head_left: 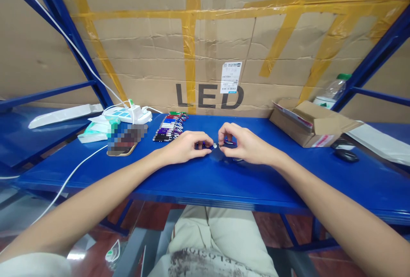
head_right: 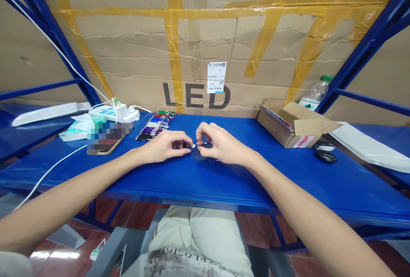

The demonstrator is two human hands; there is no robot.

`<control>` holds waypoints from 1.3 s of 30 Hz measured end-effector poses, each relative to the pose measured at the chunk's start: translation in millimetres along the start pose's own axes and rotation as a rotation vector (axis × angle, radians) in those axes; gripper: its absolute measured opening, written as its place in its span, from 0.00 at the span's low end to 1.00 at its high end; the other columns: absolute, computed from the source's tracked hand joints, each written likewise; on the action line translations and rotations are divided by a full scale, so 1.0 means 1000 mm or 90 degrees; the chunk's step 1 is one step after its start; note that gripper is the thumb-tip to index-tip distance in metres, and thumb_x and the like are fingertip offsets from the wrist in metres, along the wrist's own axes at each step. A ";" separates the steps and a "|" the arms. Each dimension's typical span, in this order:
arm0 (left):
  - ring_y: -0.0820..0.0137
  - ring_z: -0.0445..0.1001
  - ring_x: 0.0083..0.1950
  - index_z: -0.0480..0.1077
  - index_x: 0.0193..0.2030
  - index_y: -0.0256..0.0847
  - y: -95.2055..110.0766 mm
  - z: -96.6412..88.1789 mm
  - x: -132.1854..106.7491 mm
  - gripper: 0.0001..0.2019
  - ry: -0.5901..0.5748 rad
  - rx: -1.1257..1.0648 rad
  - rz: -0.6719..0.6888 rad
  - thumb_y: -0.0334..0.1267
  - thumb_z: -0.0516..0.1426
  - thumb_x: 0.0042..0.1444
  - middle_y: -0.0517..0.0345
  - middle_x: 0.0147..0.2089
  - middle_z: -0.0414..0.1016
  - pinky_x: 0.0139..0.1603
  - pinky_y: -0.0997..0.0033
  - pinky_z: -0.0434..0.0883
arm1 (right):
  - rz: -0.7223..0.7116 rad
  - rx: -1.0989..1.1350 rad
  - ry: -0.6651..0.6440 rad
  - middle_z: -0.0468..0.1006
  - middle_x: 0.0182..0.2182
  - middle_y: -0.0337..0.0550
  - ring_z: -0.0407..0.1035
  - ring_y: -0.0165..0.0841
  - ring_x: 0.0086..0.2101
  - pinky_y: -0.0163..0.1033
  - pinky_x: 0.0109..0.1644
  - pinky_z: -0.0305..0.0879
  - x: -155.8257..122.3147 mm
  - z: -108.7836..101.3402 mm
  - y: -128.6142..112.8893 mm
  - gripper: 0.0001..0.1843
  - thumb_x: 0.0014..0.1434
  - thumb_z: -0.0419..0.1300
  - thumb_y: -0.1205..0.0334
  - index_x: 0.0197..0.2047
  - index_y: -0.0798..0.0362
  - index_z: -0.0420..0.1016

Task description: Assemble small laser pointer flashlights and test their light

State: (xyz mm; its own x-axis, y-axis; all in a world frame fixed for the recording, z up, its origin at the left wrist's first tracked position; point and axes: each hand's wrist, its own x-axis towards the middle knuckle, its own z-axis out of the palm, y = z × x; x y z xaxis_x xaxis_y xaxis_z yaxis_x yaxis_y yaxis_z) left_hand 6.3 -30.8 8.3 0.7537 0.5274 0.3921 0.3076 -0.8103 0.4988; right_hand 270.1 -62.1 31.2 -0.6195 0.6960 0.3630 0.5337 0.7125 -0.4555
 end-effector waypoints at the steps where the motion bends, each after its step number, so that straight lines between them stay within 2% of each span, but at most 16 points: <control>1: 0.70 0.77 0.39 0.79 0.50 0.40 0.001 0.000 0.000 0.08 -0.002 0.008 0.011 0.40 0.64 0.69 0.56 0.45 0.82 0.46 0.70 0.72 | -0.010 0.004 0.017 0.78 0.42 0.41 0.69 0.38 0.42 0.42 0.46 0.64 0.000 0.001 -0.001 0.07 0.61 0.64 0.65 0.43 0.48 0.71; 6: 0.71 0.75 0.38 0.79 0.50 0.38 0.002 0.001 0.000 0.08 -0.009 0.014 0.019 0.39 0.64 0.69 0.56 0.44 0.80 0.44 0.71 0.71 | -0.043 0.020 0.052 0.78 0.43 0.41 0.69 0.37 0.43 0.42 0.47 0.66 0.000 0.007 0.000 0.09 0.64 0.65 0.65 0.45 0.48 0.71; 20: 0.70 0.75 0.37 0.78 0.48 0.39 0.002 0.002 0.000 0.09 -0.007 0.046 0.019 0.42 0.63 0.70 0.56 0.42 0.79 0.43 0.70 0.70 | -0.061 -0.010 0.034 0.79 0.44 0.42 0.69 0.39 0.45 0.42 0.49 0.66 -0.001 0.007 -0.004 0.07 0.67 0.65 0.64 0.47 0.48 0.72; 25: 0.69 0.76 0.38 0.80 0.51 0.40 0.000 0.000 -0.001 0.10 -0.006 0.032 0.034 0.42 0.63 0.71 0.54 0.45 0.82 0.44 0.70 0.71 | -0.047 -0.015 0.019 0.79 0.45 0.42 0.69 0.39 0.45 0.41 0.49 0.66 -0.001 0.003 -0.003 0.09 0.65 0.64 0.66 0.47 0.47 0.72; 29: 0.69 0.78 0.43 0.80 0.54 0.42 -0.003 -0.001 -0.001 0.10 0.016 0.030 0.039 0.41 0.63 0.71 0.54 0.50 0.83 0.50 0.68 0.73 | 0.003 -0.054 -0.043 0.80 0.43 0.42 0.69 0.40 0.45 0.42 0.49 0.65 -0.002 -0.004 0.005 0.10 0.62 0.63 0.69 0.46 0.48 0.72; 33: 0.71 0.77 0.39 0.81 0.52 0.42 -0.006 0.001 0.000 0.09 0.031 0.011 -0.006 0.41 0.65 0.68 0.58 0.47 0.84 0.46 0.71 0.73 | 0.061 -0.091 -0.136 0.81 0.41 0.42 0.70 0.42 0.45 0.42 0.47 0.63 -0.002 -0.010 0.010 0.09 0.61 0.63 0.69 0.44 0.48 0.71; 39: 0.70 0.77 0.38 0.81 0.50 0.41 -0.004 0.002 0.000 0.09 0.031 -0.002 -0.035 0.42 0.66 0.67 0.58 0.43 0.84 0.43 0.71 0.72 | 0.079 -0.089 -0.229 0.81 0.40 0.41 0.70 0.41 0.43 0.42 0.46 0.63 -0.003 -0.012 0.010 0.09 0.59 0.64 0.68 0.42 0.48 0.72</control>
State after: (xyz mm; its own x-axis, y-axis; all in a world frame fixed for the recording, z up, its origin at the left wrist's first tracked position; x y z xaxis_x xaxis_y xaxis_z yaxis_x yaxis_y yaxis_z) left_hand 6.4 -27.5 4.9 0.7068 0.5830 0.4007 0.3461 -0.7790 0.5229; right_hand 284.1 -56.1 35.8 -0.6940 0.7199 -0.0068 0.6750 0.6475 -0.3537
